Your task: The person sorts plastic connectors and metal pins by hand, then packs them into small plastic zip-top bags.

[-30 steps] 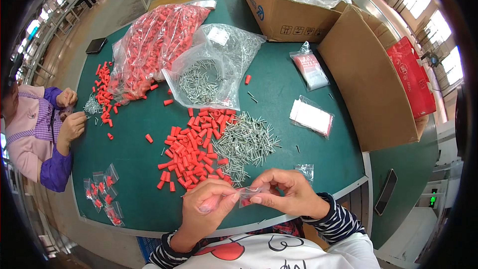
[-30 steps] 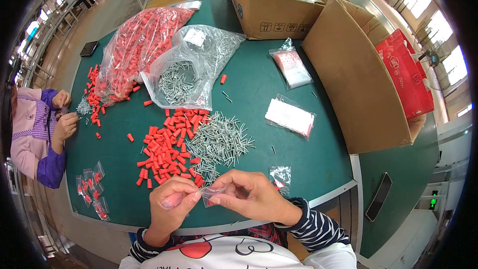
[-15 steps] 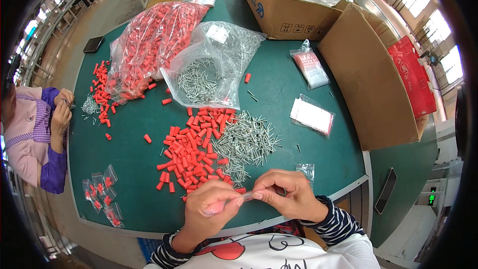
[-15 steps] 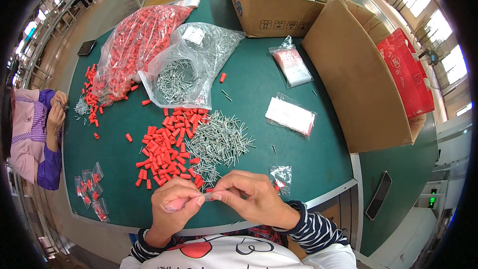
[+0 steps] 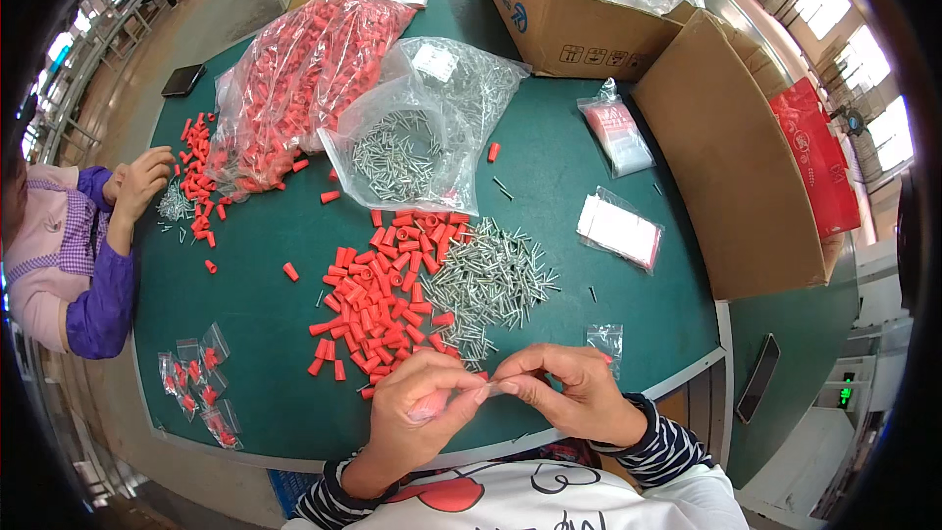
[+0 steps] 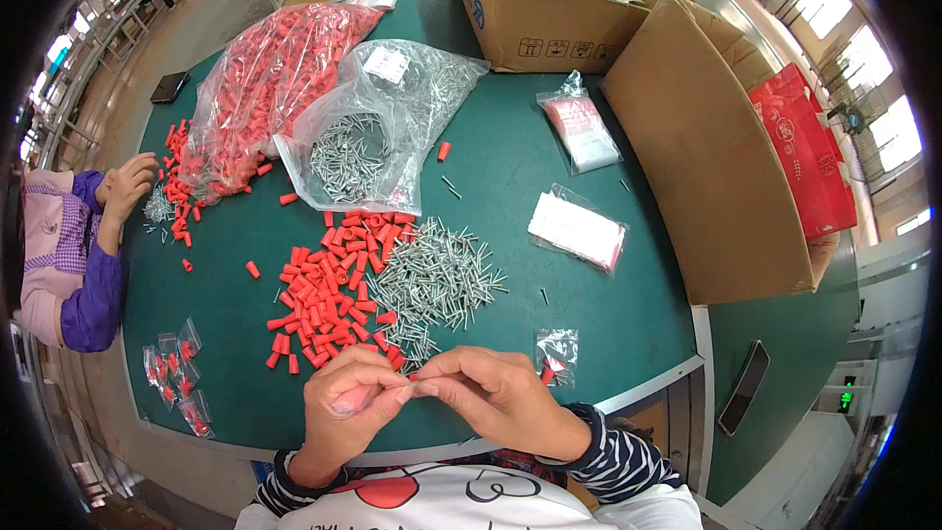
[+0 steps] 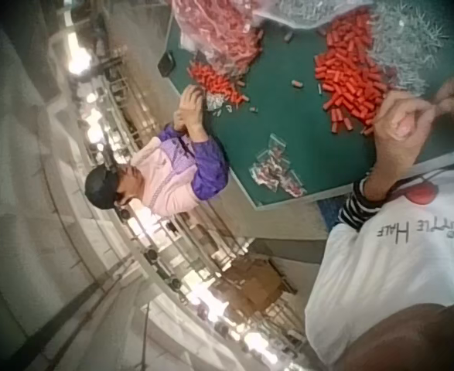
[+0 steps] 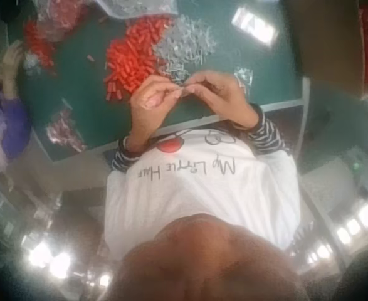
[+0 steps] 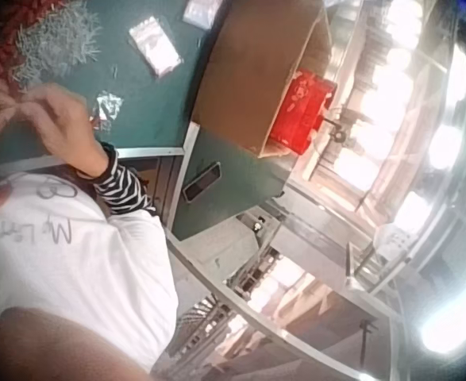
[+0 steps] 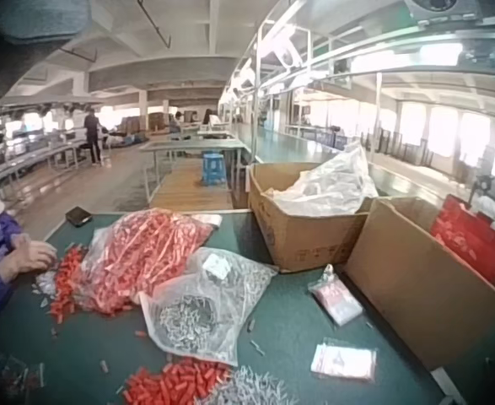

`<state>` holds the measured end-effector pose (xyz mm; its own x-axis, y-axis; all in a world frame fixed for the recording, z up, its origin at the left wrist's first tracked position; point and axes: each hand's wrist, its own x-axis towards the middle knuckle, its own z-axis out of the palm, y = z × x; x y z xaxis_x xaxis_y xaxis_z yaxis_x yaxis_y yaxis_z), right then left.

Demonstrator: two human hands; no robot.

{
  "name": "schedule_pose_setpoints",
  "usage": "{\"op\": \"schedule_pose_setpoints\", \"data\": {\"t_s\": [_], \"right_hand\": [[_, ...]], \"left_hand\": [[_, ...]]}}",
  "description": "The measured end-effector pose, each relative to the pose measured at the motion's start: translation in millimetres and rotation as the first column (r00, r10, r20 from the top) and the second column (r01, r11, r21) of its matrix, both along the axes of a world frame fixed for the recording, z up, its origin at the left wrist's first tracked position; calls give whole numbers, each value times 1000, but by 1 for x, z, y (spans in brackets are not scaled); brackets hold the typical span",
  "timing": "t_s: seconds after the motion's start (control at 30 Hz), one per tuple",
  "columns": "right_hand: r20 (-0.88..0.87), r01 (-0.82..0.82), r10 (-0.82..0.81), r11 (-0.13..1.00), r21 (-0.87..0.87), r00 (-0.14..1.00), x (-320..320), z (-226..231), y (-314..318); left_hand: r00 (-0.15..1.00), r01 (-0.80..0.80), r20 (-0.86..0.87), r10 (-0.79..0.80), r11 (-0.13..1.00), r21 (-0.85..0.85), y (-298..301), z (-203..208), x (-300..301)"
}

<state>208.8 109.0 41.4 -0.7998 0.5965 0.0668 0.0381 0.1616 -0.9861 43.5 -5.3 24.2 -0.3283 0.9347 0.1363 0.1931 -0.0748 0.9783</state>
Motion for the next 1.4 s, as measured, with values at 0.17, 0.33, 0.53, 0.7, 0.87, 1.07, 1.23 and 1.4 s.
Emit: {"op": "schedule_pose_setpoints", "data": {"t_s": [0.17, 0.33, 0.53, 0.7, 0.87, 1.07, 1.23, 1.4], "right_hand": [[58, -66, 65, 998, 13, 996, 0, -1, 4], [36, -5, -1, 986, 169, 999, -2, 5, 1], [211, 22, 4, 992, -123, 978, 35, 26, 29], [357, 109, -3, 954, -278, 934, 59, 25, 42], [292, 303, -404, 893, 333, 867, 37, 22, 26], [161, 1, -22, 992, 129, 987, -17, 12, -8], [89, 26, -50, 968, 248, 995, -23, -4, -13], [76, 85, -98, 984, 159, 992, -19, 5, -9]], "left_hand": [[1000, -17, 24, 17, 1000, -22, 0, 4, 0], [998, -10, 64, 11, 1000, -21, -2, 0, 2], [599, 118, 800, 20, 987, -113, -14, -9, -14], [532, 123, 846, 46, 984, -131, -7, -7, -9], [527, -36, 827, 196, 977, -209, -5, -15, -5], [653, -208, 706, 276, 961, -183, -5, -23, 8], [615, -202, 758, 217, 973, -115, -3, -15, 15], [645, 20, 754, 125, 983, -180, -5, -3, 6]]}}
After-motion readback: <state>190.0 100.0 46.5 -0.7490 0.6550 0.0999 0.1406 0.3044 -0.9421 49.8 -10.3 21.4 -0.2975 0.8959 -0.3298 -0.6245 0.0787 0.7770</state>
